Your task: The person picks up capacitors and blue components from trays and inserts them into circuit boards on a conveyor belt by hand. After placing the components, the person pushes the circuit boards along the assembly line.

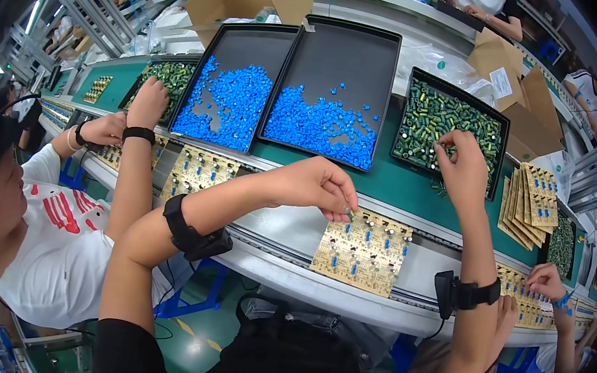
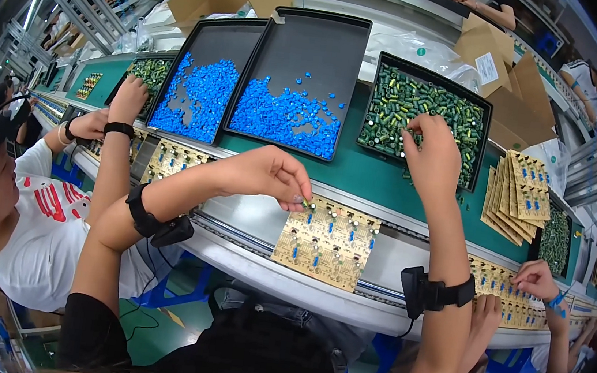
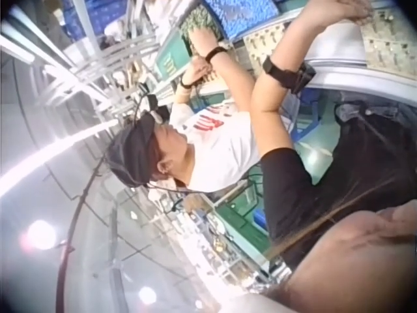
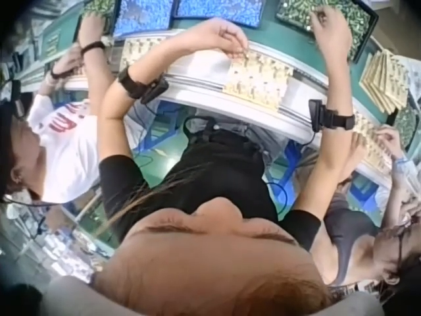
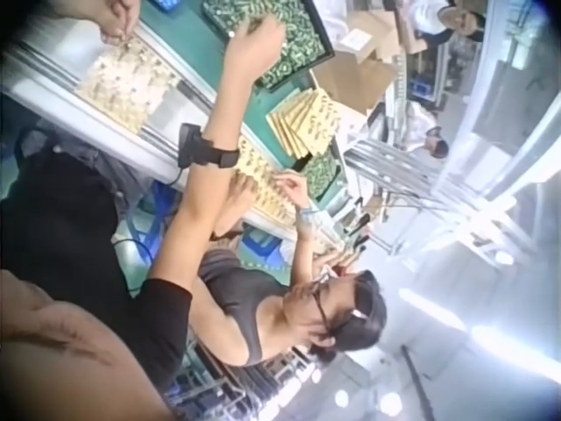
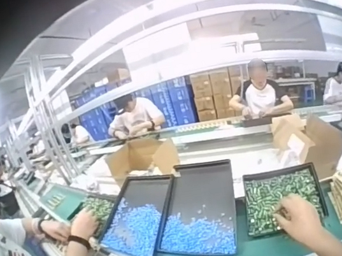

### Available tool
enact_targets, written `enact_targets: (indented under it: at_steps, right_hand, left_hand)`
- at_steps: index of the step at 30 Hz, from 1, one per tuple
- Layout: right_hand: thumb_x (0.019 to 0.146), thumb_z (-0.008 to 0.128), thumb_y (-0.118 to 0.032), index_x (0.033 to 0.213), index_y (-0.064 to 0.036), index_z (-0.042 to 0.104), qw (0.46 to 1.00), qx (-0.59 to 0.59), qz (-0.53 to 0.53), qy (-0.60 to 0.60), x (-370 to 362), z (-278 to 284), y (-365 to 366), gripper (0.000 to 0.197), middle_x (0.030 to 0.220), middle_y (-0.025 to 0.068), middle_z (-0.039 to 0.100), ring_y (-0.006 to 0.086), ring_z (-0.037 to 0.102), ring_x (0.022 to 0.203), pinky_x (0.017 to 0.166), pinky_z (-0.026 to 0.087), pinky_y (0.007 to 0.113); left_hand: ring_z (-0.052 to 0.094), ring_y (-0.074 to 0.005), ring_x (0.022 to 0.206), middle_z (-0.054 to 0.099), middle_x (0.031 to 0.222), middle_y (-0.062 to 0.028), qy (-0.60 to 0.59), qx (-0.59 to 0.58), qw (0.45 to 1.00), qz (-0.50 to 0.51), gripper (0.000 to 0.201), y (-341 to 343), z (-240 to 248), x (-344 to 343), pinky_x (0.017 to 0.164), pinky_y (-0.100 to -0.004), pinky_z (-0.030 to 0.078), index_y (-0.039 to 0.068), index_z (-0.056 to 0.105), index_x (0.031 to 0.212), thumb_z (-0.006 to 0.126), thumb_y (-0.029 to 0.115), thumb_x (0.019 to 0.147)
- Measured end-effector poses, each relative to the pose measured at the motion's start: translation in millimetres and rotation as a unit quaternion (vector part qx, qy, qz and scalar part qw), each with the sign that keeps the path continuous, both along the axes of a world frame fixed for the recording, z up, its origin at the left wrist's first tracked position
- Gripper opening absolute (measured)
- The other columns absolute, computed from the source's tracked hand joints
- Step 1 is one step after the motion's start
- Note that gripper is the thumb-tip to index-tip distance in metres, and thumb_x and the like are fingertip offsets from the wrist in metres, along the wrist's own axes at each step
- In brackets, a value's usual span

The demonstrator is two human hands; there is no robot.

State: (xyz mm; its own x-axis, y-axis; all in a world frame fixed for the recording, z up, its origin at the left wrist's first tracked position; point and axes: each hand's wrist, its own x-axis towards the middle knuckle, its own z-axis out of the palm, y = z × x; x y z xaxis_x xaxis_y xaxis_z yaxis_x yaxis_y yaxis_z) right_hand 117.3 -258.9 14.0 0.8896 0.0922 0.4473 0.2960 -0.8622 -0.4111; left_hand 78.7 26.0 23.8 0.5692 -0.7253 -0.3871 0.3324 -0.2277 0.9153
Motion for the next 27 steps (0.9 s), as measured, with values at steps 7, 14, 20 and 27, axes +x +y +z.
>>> enact_targets:
  at_steps: [7,14,20,27]
  right_hand:
    - [0.08,0.068,-0.011,0.087,-0.0052,0.059,0.999,0.031,0.024,0.008,-17,4,4,0.012,0.08,0.0051,0.054,0.0151,0.048,0.058,0.057,0.042,0.029]
    - [0.08,0.067,-0.008,0.088,-0.0044,0.059,0.998,0.051,0.034,0.024,-26,8,10,0.012,0.08,0.0056,0.054,0.015,0.049,0.059,0.059,0.042,0.029]
    - [0.08,0.066,-0.008,0.089,-0.0041,0.059,0.997,0.057,0.053,0.018,-30,8,13,0.012,0.082,0.0064,0.054,0.016,0.049,0.06,0.06,0.042,0.03]
    - [0.079,0.067,-0.007,0.089,-0.0041,0.06,0.997,0.052,0.047,0.021,-35,9,13,0.012,0.083,0.0067,0.055,0.0163,0.05,0.06,0.06,0.042,0.029]
  left_hand:
    - [0.067,-0.012,0.077,0.07,0.081,-0.006,-0.167,0.133,0.975,-0.055,0.012,-9,-2,-20,0.066,-0.0246,0.052,0.001,0.066,0.092,0.066,0.008,0.083]
    - [0.061,-0.0271,0.087,0.064,0.08,-0.007,-0.472,0.284,0.827,-0.111,0.016,-29,-15,-51,0.071,-0.04,0.05,0.008,0.064,0.077,0.068,0.023,0.079]
    - [0.059,-0.0307,0.095,0.063,0.089,-0.0124,-0.499,0.312,0.8,-0.116,0.021,-30,-16,-56,0.076,-0.0425,0.052,0.002,0.065,0.081,0.068,0.023,0.078]
    - [0.058,-0.0267,0.088,0.058,0.081,-0.0068,-0.552,0.295,0.777,-0.068,0.017,-24,-26,-64,0.069,-0.0403,0.05,0.007,0.06,0.075,0.069,0.021,0.077]
